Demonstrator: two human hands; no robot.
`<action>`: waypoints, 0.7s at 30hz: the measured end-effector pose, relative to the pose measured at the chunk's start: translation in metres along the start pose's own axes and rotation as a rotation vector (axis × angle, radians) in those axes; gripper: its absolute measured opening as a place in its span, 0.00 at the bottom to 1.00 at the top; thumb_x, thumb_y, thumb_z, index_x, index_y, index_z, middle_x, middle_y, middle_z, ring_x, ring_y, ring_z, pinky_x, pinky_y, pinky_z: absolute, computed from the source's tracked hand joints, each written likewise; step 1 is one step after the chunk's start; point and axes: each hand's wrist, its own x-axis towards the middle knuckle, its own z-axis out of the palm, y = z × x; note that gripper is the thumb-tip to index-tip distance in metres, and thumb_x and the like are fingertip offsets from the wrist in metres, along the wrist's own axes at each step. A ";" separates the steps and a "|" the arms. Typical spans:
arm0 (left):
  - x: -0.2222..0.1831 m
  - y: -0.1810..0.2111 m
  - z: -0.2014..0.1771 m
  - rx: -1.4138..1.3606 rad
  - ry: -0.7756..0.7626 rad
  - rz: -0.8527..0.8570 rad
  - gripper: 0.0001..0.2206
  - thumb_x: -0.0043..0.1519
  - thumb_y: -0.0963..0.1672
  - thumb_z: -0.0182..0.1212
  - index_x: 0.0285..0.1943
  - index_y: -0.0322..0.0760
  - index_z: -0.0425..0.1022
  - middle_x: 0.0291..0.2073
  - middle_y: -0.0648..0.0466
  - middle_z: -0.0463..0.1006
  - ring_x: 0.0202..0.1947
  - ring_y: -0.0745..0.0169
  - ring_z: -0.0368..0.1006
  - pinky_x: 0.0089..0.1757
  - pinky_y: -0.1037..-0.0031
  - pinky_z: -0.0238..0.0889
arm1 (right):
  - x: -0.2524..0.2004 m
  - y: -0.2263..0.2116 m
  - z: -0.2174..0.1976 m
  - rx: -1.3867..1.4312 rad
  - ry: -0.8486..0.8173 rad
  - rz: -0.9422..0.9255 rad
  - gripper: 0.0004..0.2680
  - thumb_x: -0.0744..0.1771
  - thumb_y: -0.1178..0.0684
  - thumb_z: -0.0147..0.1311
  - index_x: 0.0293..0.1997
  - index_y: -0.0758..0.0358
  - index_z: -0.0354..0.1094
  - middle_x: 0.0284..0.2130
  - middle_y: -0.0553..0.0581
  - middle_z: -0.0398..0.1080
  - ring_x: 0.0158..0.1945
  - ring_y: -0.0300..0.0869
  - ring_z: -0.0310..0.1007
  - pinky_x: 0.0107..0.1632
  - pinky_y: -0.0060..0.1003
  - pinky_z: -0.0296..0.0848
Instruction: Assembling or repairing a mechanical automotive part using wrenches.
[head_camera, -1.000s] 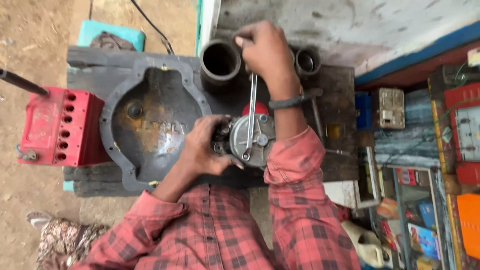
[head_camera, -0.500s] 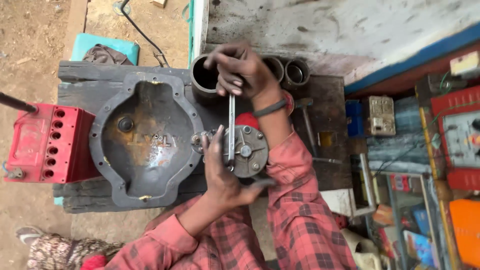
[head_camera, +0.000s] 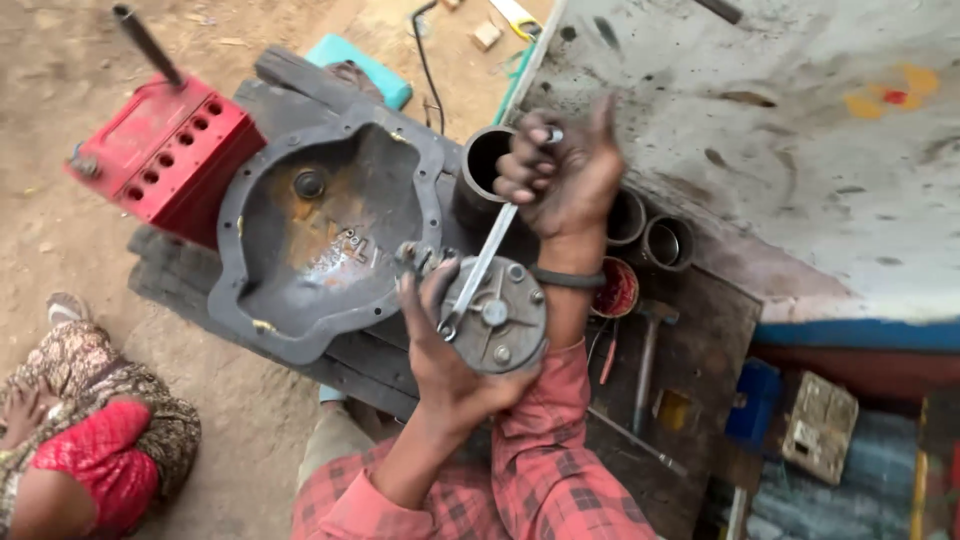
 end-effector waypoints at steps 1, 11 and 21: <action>0.011 0.007 0.003 0.091 -0.017 0.031 0.60 0.48 0.52 0.81 0.78 0.27 0.33 0.67 0.39 0.66 0.66 0.39 0.71 0.69 0.54 0.56 | -0.002 -0.005 -0.005 -0.050 0.063 -0.114 0.28 0.66 0.20 0.38 0.31 0.61 0.58 0.19 0.45 0.44 0.21 0.36 0.42 0.25 0.34 0.48; 0.011 0.004 0.029 0.322 -0.051 0.311 0.55 0.43 0.53 0.79 0.75 0.26 0.46 0.63 0.42 0.69 0.66 0.41 0.69 0.72 0.44 0.40 | -0.037 -0.022 -0.042 -0.244 0.239 -0.655 0.19 0.69 0.32 0.53 0.32 0.55 0.55 0.20 0.44 0.46 0.20 0.32 0.40 0.23 0.29 0.45; 0.007 -0.006 0.018 0.157 0.216 0.019 0.57 0.48 0.54 0.82 0.77 0.26 0.41 0.64 0.41 0.69 0.64 0.46 0.72 0.69 0.55 0.54 | 0.032 0.016 0.023 -0.556 0.060 -0.401 0.15 0.69 0.40 0.60 0.39 0.61 0.62 0.20 0.43 0.50 0.20 0.32 0.55 0.24 0.33 0.62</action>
